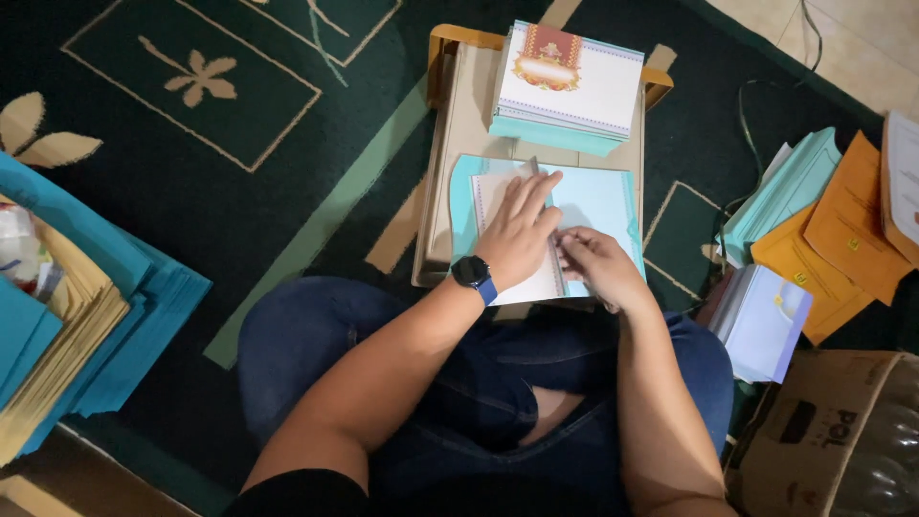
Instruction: The person sits on the floor and repeatedly folds light blue paper covers around white book blocks. They smooth the folded edges with both hands and stack the finished items on a small wooden stand. The process is repeated for multiple units.
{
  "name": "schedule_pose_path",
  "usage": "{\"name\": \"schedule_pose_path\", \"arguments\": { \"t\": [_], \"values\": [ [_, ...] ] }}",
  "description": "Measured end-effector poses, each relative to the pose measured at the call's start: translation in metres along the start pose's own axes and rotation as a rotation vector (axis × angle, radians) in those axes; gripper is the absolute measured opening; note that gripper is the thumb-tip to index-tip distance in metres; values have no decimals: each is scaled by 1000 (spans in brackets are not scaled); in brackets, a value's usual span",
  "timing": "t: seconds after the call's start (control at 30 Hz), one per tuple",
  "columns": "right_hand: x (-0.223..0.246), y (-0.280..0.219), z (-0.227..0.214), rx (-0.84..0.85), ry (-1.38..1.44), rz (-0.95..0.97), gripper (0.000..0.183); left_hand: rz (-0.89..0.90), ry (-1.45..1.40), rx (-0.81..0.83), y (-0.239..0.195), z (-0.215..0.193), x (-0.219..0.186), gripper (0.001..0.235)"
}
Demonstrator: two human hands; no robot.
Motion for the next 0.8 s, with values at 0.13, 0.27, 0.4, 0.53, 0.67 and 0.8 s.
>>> {"name": "schedule_pose_path", "arguments": {
  "t": [0.13,0.27,0.4,0.53,0.67,0.8],
  "values": [
    [5,-7,1,-25,-64,26,39,-181,114,130,-9,26,11,40],
    [65,-37,23,-133,-686,-320,42,-466,185,279,-24,39,31,58],
    [51,0,37,-69,-1086,-476,57,-523,170,362,-28,55,33,58],
    [61,22,37,-27,-1147,-462,56,-528,162,409,-28,55,37,58],
    [55,-1,33,31,-1117,-373,58,-545,200,431,-28,56,40,61],
    [29,-26,16,72,-972,-346,70,-481,147,543,-27,67,36,61]
  ]
}}
Point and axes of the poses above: each hand's wrist, its own y-axis towards the middle knuckle, its own z-axis out of the palm, x = y × z, the point moved 7 cm from there along y, towards the middle knuckle, and after that the axes turned 5 degrees about z, right-handed, at the moved point
